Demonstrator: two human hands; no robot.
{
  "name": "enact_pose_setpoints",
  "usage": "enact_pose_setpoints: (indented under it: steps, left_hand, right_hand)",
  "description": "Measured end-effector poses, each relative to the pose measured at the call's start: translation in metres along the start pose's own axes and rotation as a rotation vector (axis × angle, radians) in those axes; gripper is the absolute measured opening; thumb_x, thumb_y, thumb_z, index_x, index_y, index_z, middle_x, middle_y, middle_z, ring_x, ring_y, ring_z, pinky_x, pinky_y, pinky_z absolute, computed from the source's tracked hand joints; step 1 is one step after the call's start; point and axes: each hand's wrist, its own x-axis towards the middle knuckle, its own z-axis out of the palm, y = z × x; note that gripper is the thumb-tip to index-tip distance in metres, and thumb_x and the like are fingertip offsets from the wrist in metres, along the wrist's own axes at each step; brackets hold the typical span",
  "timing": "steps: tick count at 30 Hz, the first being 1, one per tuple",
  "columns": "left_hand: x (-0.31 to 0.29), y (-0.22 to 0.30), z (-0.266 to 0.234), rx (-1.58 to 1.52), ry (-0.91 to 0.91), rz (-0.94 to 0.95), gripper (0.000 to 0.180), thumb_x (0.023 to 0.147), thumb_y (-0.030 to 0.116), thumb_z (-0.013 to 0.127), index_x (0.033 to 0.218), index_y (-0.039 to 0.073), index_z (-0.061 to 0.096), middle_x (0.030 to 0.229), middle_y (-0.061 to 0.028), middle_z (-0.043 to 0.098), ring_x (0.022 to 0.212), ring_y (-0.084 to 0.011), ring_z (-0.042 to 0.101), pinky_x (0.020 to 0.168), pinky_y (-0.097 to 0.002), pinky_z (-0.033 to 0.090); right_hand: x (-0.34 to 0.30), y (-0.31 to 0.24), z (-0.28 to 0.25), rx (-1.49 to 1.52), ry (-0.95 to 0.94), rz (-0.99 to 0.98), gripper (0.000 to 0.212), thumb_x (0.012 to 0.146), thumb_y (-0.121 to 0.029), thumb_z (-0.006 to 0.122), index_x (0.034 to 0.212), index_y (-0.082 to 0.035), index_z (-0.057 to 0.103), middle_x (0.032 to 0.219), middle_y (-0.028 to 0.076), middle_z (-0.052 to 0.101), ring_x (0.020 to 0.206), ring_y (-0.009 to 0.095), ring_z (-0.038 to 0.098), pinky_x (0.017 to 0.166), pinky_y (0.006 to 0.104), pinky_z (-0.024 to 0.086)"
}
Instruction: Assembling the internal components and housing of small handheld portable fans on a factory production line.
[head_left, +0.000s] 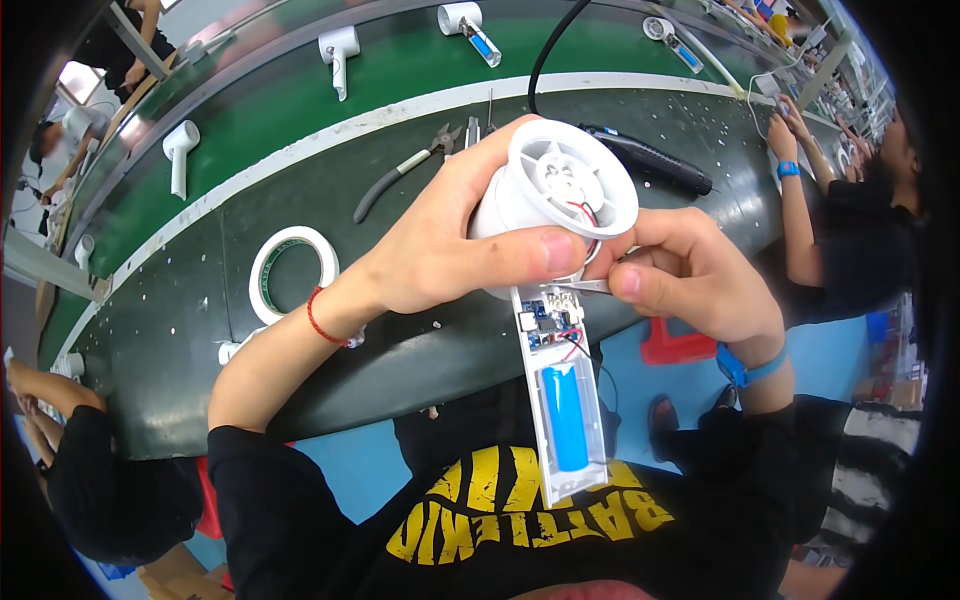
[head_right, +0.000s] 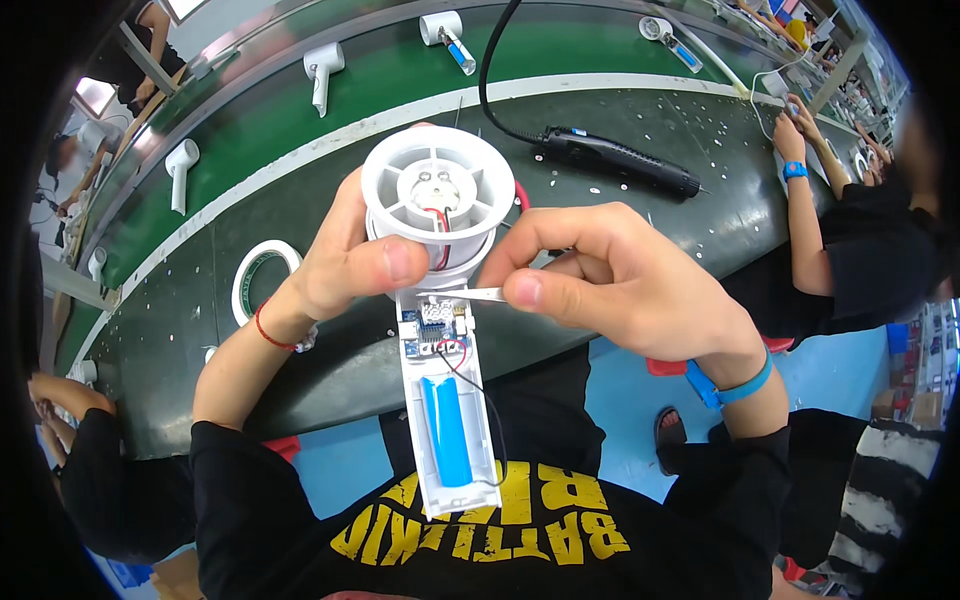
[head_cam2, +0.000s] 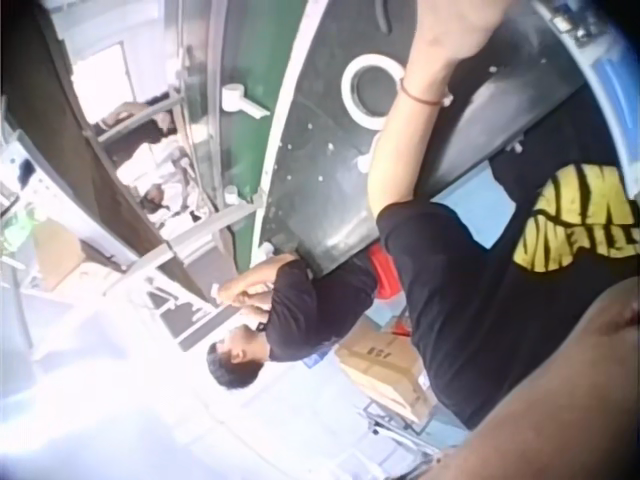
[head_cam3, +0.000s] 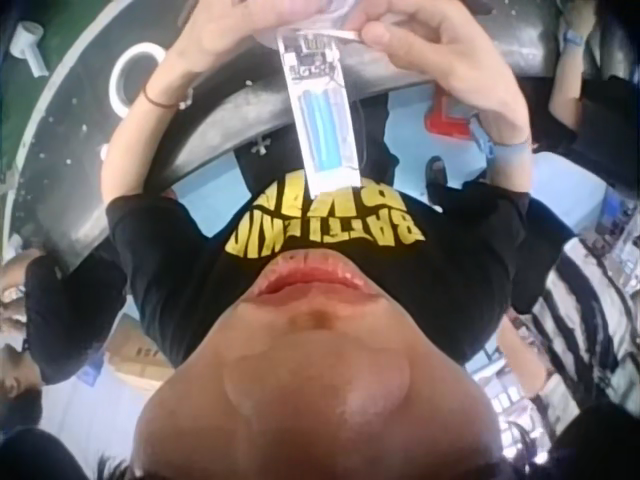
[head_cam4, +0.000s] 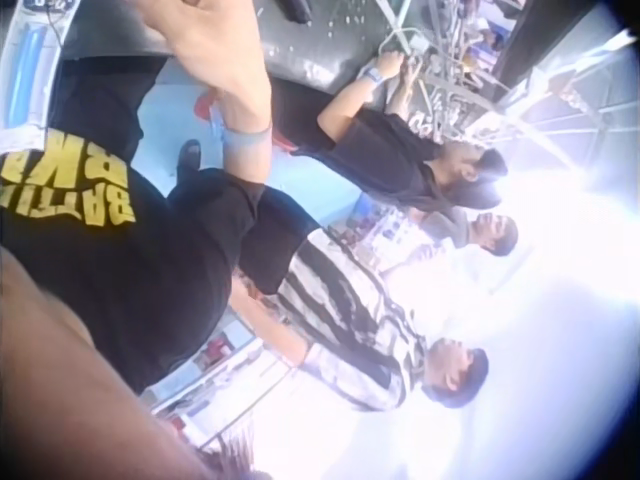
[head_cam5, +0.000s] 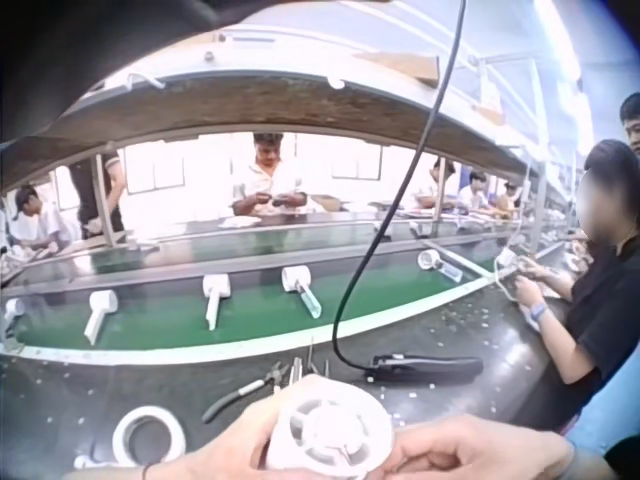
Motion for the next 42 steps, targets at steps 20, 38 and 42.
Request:
enact_pose_setpoints:
  steps: [20, 38, 42]
  left_hand:
    - [0.013, -0.015, 0.009, 0.109, 0.046, 0.089, 0.071, 0.075, 0.041, 0.069, 0.125, 0.001, 0.039, 0.106, -0.0098, 0.058, 0.097, -0.0132, 0.057, 0.085, -0.0262, 0.045]
    - [0.013, -0.025, 0.012, -0.027, 0.148, 0.043, 0.054, 0.081, 0.027, 0.068, 0.122, 0.004, 0.043, 0.101, -0.0084, 0.060, 0.092, -0.0129, 0.057, 0.082, -0.0277, 0.046]
    - [0.011, -0.023, 0.014, 0.064, 0.152, 0.054, 0.052, 0.083, 0.026, 0.067, 0.124, 0.003, 0.045, 0.101, -0.0084, 0.060, 0.093, -0.0133, 0.057, 0.083, -0.0278, 0.047]
  right_hand:
    - [0.014, 0.047, -0.017, 0.488, -0.268, -0.078, 0.024, 0.093, -0.016, 0.060, 0.104, 0.005, 0.061, 0.090, 0.013, 0.062, 0.050, 0.004, 0.037, 0.042, 0.0199, 0.026]
    - [-0.020, 0.040, -0.021, -0.285, 0.266, -0.465, 0.019, 0.081, -0.013, 0.071, 0.092, -0.001, 0.062, 0.060, -0.008, 0.037, 0.052, 0.001, 0.032, 0.047, 0.0224, 0.022]
    - [-0.018, 0.012, 0.011, -0.826, 0.414, -0.404, 0.038, 0.075, -0.035, 0.077, 0.084, -0.002, 0.062, 0.059, -0.003, 0.040, 0.051, 0.004, 0.030, 0.049, 0.0238, 0.022]
